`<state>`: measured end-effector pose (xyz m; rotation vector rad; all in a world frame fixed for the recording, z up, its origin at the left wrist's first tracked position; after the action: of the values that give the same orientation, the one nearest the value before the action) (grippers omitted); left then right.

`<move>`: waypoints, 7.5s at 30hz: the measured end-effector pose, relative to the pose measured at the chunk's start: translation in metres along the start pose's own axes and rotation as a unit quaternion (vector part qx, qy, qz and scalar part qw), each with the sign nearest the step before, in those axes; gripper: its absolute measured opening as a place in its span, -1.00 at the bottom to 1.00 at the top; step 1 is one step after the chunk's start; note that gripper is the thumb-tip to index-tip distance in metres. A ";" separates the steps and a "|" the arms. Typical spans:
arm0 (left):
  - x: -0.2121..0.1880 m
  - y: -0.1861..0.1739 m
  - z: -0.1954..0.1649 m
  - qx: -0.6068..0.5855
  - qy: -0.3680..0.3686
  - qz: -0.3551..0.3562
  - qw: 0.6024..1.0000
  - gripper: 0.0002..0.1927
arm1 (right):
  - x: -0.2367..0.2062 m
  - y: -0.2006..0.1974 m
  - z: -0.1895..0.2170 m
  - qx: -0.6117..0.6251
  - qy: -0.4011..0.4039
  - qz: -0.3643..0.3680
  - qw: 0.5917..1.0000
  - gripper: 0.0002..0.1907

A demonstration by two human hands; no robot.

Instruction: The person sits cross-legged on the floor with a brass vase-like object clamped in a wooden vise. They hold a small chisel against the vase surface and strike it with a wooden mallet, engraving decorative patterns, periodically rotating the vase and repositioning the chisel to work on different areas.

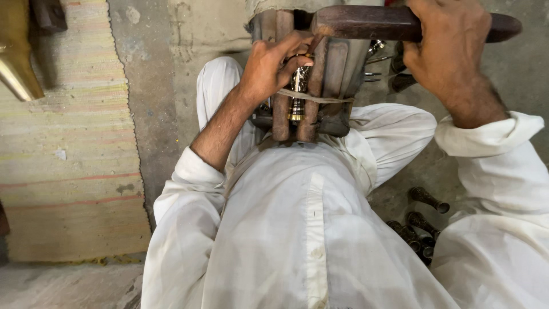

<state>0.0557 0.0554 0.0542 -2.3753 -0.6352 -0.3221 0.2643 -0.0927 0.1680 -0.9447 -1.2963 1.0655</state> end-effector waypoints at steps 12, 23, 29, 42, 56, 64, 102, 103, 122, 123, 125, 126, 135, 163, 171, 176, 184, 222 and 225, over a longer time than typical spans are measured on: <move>0.002 -0.002 -0.002 0.003 -0.025 0.020 0.999 -0.57 | -0.001 0.000 -0.002 0.039 0.014 -0.009 0.999 -0.57; 0.007 -0.002 -0.006 -0.029 0.007 0.018 0.999 -0.56 | 0.001 -0.015 0.007 -0.023 0.018 0.004 1.000 -0.76; 0.007 0.002 0.003 -0.042 -0.038 0.018 0.998 -0.56 | -0.003 -0.015 -0.009 0.085 0.098 -0.006 0.992 -0.78; -0.003 0.005 0.016 -0.055 -0.075 -0.065 0.994 -0.57 | -0.015 0.027 -0.032 0.056 0.137 0.131 0.980 -0.69; -0.013 0.012 0.002 0.119 -0.077 -0.032 0.989 -0.63 | -0.011 0.031 -0.013 0.193 0.023 -0.081 0.978 -0.80; -0.015 0.010 -0.002 0.117 -0.054 -0.048 0.990 -0.61 | -0.015 0.029 -0.018 -0.053 0.011 -0.043 0.998 -0.75; -0.004 0.002 -0.012 0.098 -0.062 -0.037 0.993 -0.63 | -0.012 0.043 -0.030 0.111 0.024 -0.018 0.993 -0.77; -0.003 0.003 -0.010 0.097 -0.065 -0.023 0.993 -0.62 | -0.013 0.045 -0.032 0.094 0.023 -0.017 0.995 -0.76; -0.007 0.002 0.001 0.069 -0.043 -0.052 0.995 -0.58 | -0.017 0.031 -0.025 -0.025 0.046 -0.008 0.999 -0.79; -0.008 0.001 0.001 0.063 -0.030 -0.057 0.996 -0.58 | -0.016 0.030 -0.019 -0.082 0.034 -0.003 0.996 -0.76; -0.009 0.000 0.003 0.044 -0.019 -0.078 0.996 -0.59 | -0.013 0.028 -0.011 -0.163 0.028 0.001 0.986 -0.73; -0.010 -0.003 0.004 0.031 -0.020 -0.097 0.995 -0.59 | -0.012 0.025 -0.011 -0.164 0.031 0.003 0.986 -0.73; -0.015 0.002 0.010 -0.005 -0.066 -0.024 0.997 -0.58 | -0.006 0.029 -0.006 0.007 0.033 0.033 0.999 -0.66; -0.013 0.004 -0.004 0.082 -0.040 -0.059 0.994 -0.56 | -0.009 0.033 -0.022 0.006 0.019 0.008 1.000 -0.79; -0.011 0.001 -0.004 0.075 -0.050 -0.043 0.995 -0.58 | -0.017 0.039 -0.029 0.089 0.072 0.013 0.993 -0.81; -0.008 0.002 -0.003 0.077 -0.038 -0.037 0.996 -0.60 | -0.019 0.036 -0.025 -0.016 0.034 0.000 0.999 -0.76; -0.009 0.001 -0.004 0.067 -0.023 -0.042 0.997 -0.57 | -0.020 0.033 -0.022 -0.032 0.033 0.004 0.999 -0.75; -0.010 0.004 0.009 0.004 -0.049 -0.003 0.999 -0.54 | -0.001 0.018 0.005 0.016 0.025 0.004 1.000 -0.65; -0.011 0.002 0.007 0.007 -0.053 -0.002 0.999 -0.55 | 0.002 0.015 0.009 -0.067 0.010 0.012 0.998 -0.59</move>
<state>0.0475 0.0547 0.0440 -2.3910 -0.6889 -0.1939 0.2542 -0.0868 0.1544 -1.0710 -1.3556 0.9940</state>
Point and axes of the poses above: each hand's wrist, its own x-axis towards the middle knuckle, its own y-axis out of the palm, z = x × y, the point moved 6 cm from there along x, towards the middle knuckle, and after that the axes turned 7 degrees about z, right-handed, at the moved point
